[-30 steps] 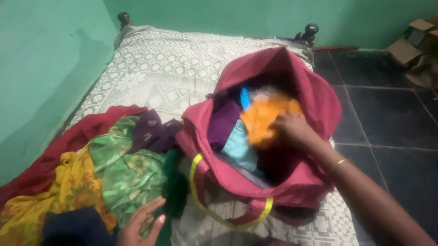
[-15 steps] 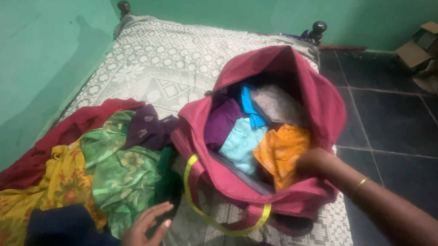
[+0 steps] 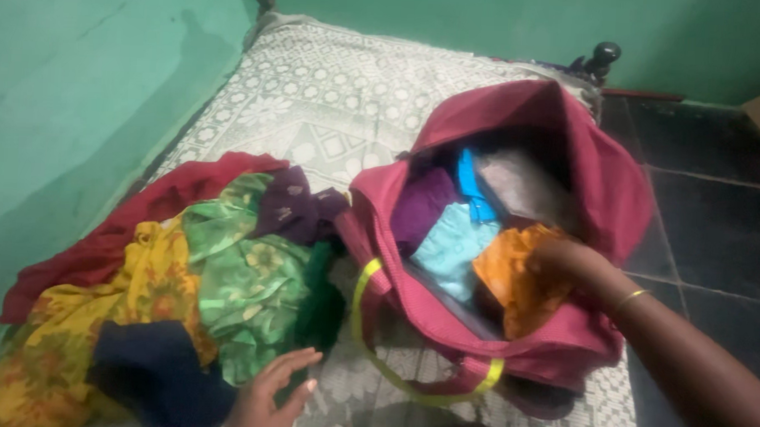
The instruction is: The person removes various pieces of clothing from a red bag onto a bed, folds each piece by hand, and then returns the folded items to the bag.
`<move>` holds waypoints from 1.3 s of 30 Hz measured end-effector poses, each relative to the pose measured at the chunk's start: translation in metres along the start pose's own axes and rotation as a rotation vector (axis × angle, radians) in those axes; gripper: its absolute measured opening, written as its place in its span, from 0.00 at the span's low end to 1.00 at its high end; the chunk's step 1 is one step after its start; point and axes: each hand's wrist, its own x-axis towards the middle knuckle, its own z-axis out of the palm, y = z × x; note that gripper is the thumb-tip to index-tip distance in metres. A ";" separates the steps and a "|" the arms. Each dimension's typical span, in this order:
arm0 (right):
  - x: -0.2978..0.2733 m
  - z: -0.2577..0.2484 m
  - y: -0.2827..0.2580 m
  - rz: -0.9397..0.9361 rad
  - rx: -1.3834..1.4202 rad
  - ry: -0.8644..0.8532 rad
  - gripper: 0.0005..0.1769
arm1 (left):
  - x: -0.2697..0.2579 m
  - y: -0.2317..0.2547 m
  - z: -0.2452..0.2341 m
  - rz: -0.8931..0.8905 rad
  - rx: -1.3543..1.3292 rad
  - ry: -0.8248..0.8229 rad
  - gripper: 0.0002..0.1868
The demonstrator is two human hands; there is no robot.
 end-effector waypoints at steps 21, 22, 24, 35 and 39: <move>-0.021 -0.044 -0.058 0.136 -0.099 -0.037 0.18 | -0.055 -0.056 -0.085 0.000 0.033 0.228 0.25; -0.030 -0.056 -0.073 0.108 -0.091 0.068 0.18 | -0.056 -0.059 -0.087 0.032 0.006 0.291 0.23; -0.059 -0.065 -0.113 0.026 -0.059 0.254 0.19 | -0.073 -0.060 -0.088 0.042 -0.027 0.345 0.21; -0.127 0.027 -0.380 -0.782 0.548 1.059 0.19 | -0.112 -0.019 -0.125 0.022 -0.118 0.452 0.19; -0.088 0.109 -0.413 -0.772 0.479 0.800 0.30 | -0.141 -0.024 -0.148 -0.025 -0.062 0.527 0.19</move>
